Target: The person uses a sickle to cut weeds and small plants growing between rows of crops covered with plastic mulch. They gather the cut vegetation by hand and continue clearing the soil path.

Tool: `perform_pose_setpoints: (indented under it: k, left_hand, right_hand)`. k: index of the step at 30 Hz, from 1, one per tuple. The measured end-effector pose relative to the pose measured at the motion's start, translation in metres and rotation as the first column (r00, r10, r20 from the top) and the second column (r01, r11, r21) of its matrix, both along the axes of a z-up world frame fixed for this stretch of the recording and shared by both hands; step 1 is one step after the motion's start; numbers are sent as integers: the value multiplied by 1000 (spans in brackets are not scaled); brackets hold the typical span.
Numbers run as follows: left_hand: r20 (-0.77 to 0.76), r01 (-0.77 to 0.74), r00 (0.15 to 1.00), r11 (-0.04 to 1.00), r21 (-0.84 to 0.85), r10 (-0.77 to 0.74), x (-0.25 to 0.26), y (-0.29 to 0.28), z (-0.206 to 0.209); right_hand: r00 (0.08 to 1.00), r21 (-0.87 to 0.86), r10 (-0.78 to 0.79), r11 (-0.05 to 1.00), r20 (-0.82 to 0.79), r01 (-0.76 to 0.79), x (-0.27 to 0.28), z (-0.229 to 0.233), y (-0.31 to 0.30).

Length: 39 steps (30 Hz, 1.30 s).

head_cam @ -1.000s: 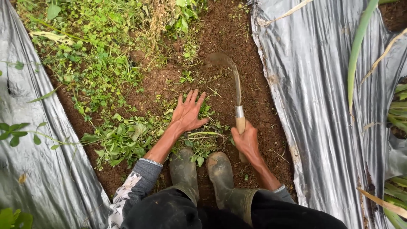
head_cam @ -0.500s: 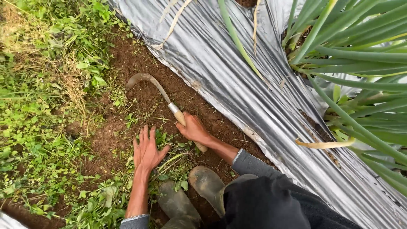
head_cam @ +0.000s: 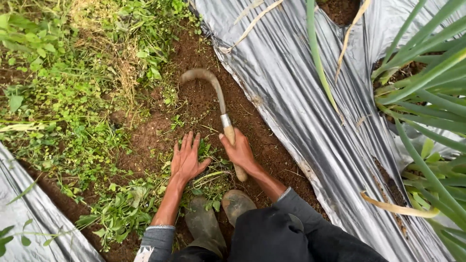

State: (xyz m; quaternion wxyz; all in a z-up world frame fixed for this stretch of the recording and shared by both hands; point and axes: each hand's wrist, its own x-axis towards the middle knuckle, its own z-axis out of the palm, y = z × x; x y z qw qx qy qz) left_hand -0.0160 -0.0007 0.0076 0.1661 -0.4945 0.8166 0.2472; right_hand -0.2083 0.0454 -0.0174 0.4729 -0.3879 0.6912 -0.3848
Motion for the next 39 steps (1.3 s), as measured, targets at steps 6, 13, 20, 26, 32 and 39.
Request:
perform_pose_setpoints:
  k: [6, 13, 20, 26, 32, 39]
  left_hand:
    - [-49, -6, 999, 1000, 9, 7, 11, -2, -28]
    - [-97, -37, 995, 999, 15, 39, 17, -24, -22]
    - [-144, -39, 989, 999, -13, 36, 17, -28, -8]
    - [-236, -69, 969, 998, 16, 70, 20, -39, -6]
    - [-369, -135, 920, 991, 15, 131, 32, -36, -19]
    - [-453, -194, 868, 979, 68, 204, 35, -42, -14]
  right_hand:
    - [952, 10, 109, 993, 286, -117, -1, 17, -31]
    - [995, 62, 12, 998, 101, -18, 12, 9, -20]
    - [995, 144, 96, 985, 5, -96, 19, -13, -1]
    - [995, 29, 47, 999, -89, -44, 20, -5, -57]
    - [993, 219, 108, 971, -53, -94, 38, -6, -11]
    - [992, 192, 126, 973, 15, -126, 33, -4, -63]
